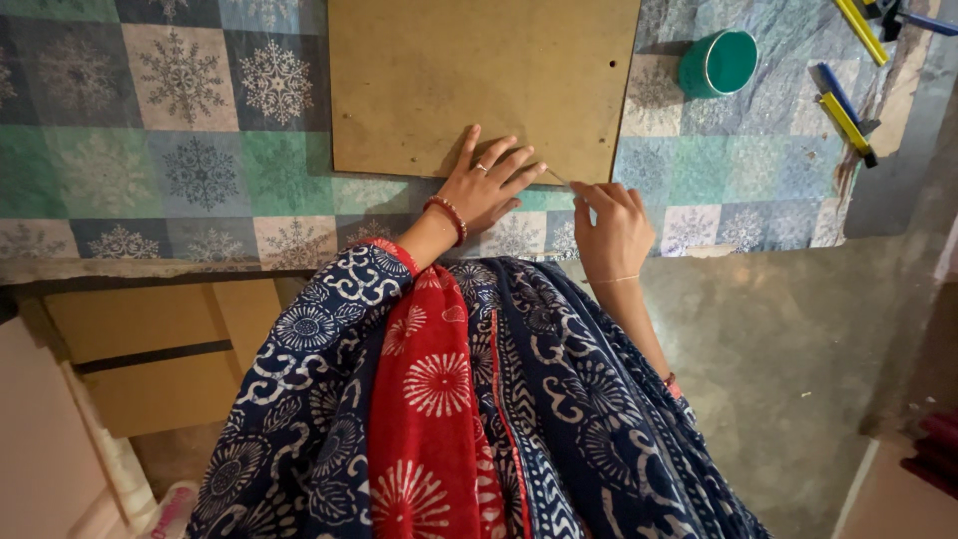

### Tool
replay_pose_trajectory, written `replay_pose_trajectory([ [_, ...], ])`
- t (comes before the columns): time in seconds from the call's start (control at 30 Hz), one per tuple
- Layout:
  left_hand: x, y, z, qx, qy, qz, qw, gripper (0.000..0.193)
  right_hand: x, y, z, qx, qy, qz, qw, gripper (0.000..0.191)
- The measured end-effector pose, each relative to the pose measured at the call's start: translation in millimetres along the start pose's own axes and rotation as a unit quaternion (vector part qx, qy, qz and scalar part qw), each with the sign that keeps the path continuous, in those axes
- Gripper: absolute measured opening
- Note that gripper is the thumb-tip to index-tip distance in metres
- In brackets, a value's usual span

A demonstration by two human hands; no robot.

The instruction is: The person holds a square wooden backing board flat on a covered table and uses a small flat hand tool to pry along the board's edge, repositioning the board and working around its sides. A framed picture and assorted hand tools sit on the table nearby.

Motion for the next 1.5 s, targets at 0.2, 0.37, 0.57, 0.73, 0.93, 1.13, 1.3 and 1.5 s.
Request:
replay_pose_trajectory([
  [0.2, -1, -6, -1, -0.006, -0.002, 0.021, 1.000, 0.065, -5, -1, -15, 0.018, -0.048, 0.039, 0.998, 0.018],
  [0.37, -4, -8, -2, -0.014, -0.014, 0.017, 1.000, 0.064, -1, -8, -24, 0.039, -0.100, 0.065, 0.992, 0.019],
  [0.57, -5, -7, -3, -0.032, -0.008, -0.002, 0.999, 0.061, 6, -14, -29, 0.054, -0.112, 0.083, 0.989, 0.021],
  [0.73, -4, -4, -4, -0.041, -0.009, 0.007, 0.999, 0.058, 9, -15, -29, 0.064, -0.117, 0.092, 0.987, 0.023],
  [0.93, -3, -1, -3, -0.057, -0.011, 0.025, 0.998, 0.058, 7, -14, -31, 0.059, -0.138, 0.089, 0.985, 0.021],
  [1.13, -3, -3, -5, -0.048, -0.012, 0.031, 0.998, 0.059, 4, -10, -31, 0.048, -0.189, 0.120, 0.973, 0.026],
  [1.3, -4, -6, -7, -0.037, -0.012, 0.034, 0.999, 0.060, 1, -8, -33, 0.045, -0.204, 0.124, 0.970, 0.026],
  [1.5, -3, -4, -8, -0.030, -0.010, 0.035, 0.999, 0.059, 1, -7, -34, 0.052, -0.205, 0.129, 0.969, 0.025],
])
Point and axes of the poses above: each hand's wrist, its own z-axis away from the middle knuckle, its own y-axis out of the palm, x = y × z, the point moved 3 cm from there along -z, towards the middle knuckle, and after that the axes turned 4 degrees about -z, right-handed, at the moved point
